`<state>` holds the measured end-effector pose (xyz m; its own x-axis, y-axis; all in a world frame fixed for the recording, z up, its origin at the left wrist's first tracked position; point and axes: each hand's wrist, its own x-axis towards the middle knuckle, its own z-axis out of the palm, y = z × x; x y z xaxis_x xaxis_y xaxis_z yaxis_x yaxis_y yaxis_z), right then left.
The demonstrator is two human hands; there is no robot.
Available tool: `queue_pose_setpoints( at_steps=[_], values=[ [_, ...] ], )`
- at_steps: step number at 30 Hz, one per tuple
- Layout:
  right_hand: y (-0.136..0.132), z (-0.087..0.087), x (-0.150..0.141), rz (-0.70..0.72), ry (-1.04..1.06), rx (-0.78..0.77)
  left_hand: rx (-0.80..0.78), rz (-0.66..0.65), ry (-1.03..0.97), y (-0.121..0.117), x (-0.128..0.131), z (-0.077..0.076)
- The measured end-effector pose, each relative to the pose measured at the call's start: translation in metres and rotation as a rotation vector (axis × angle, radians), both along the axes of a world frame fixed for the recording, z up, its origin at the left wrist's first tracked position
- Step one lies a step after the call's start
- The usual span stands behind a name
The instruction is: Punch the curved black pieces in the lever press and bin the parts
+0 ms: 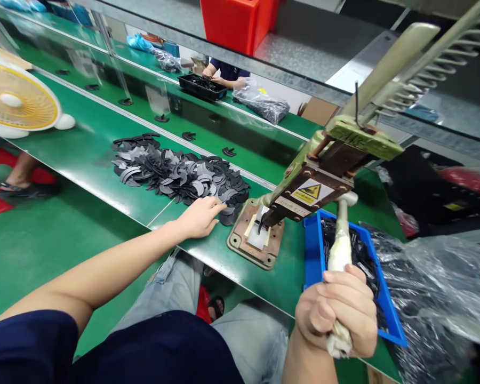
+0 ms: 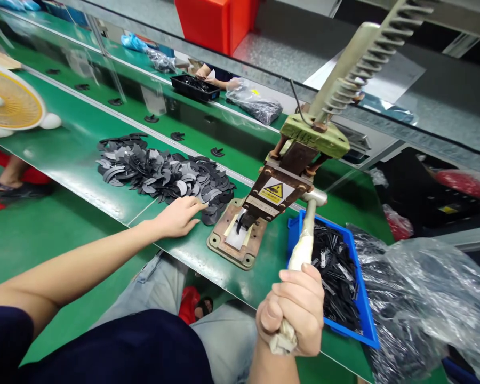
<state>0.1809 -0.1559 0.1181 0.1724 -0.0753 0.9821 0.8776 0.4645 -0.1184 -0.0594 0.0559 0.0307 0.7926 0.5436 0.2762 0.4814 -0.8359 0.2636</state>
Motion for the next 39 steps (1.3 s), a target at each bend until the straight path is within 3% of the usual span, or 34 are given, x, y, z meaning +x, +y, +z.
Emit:
queue_pose_setpoints(
  at_steps=[7, 13, 20, 24, 30, 35, 39],
  values=[
    [-0.005, 0.003, 0.001, -0.011, -0.025, -0.058, 0.068, -0.194, 0.105, 0.040, 0.029, 0.004],
    [-0.002, 0.006, -0.004, -0.012, -0.014, -0.031, 0.118, -0.317, 0.149, 0.054, 0.039, 0.009],
    [0.001, 0.006, -0.006, -0.008, -0.016, -0.021, 0.068, -0.264, 0.009, 0.049, 0.029, 0.024],
    [0.000, 0.005, -0.007, -0.015, -0.018, -0.014, -0.152, -0.146, -0.226, 0.022, 0.021, 0.024],
    [0.001, 0.005, -0.008, -0.046, 0.008, -0.020, -0.707, -0.105, -0.418, -0.018, 0.037, 0.016],
    [0.002, 0.006, -0.007, -0.060, -0.004, -0.009, -0.991, -0.004, -0.598, -0.015, 0.069, -0.005],
    [0.003, 0.007, -0.008, -0.052, -0.012, 0.008, -1.170, 0.022, -0.549, -0.004, 0.090, -0.009]
  ],
)
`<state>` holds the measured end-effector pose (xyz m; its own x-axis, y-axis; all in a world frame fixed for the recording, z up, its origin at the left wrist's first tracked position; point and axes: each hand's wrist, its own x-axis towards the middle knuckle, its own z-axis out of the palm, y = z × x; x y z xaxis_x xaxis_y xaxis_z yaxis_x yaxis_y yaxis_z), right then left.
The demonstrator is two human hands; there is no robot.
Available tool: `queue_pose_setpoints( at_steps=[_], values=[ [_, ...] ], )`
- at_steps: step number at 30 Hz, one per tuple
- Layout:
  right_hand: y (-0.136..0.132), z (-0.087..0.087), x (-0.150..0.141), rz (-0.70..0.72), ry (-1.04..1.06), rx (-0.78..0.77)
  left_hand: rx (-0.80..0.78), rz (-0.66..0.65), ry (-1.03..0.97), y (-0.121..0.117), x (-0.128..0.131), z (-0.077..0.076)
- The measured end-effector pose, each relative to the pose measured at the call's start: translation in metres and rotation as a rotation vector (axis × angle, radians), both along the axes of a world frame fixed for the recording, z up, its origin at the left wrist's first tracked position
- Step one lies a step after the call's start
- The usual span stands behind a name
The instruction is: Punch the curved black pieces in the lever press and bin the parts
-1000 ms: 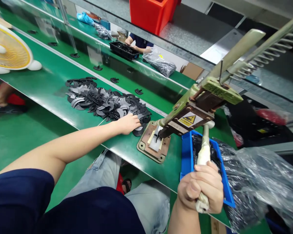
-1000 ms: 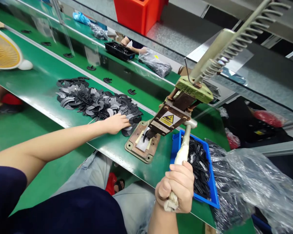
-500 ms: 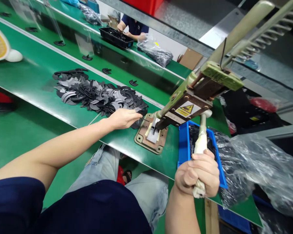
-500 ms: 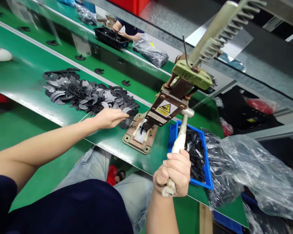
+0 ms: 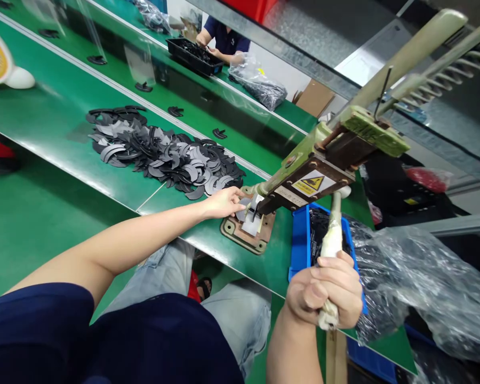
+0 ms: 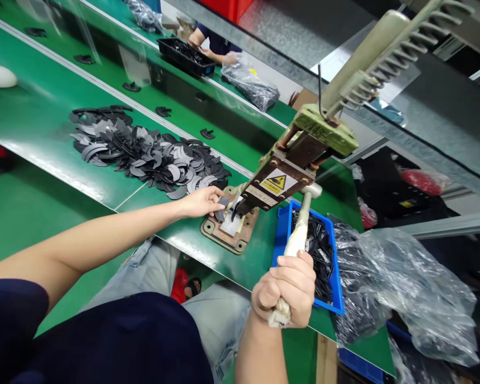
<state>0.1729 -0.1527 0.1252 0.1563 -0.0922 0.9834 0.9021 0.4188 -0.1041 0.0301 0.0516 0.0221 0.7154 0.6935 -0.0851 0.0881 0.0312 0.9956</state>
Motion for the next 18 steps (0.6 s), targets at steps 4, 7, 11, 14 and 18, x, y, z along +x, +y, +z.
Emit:
queue_pose_setpoints(
  at_steps=[4, 7, 11, 14, 18],
  values=[
    [0.000, 0.001, -0.001, 0.028, 0.000, 0.000, 0.004, -0.038, 0.073, 0.007, 0.013, 0.011],
    [0.000, 0.001, -0.002, 0.024, 0.005, -0.001, 0.087, -0.045, 0.166, 0.010, 0.020, 0.021],
    [0.001, 0.001, -0.005, 0.004, 0.031, -0.001, 0.101, -0.109, 0.278, 0.016, 0.027, 0.029],
    [0.001, -0.001, -0.005, 0.034, 0.036, -0.002, 0.026, -0.176, 0.245, 0.024, 0.030, 0.028],
    [-0.001, -0.004, -0.004, 0.093, 0.033, 0.003, 0.019, -0.206, 0.216, 0.032, 0.030, 0.023]
  ],
)
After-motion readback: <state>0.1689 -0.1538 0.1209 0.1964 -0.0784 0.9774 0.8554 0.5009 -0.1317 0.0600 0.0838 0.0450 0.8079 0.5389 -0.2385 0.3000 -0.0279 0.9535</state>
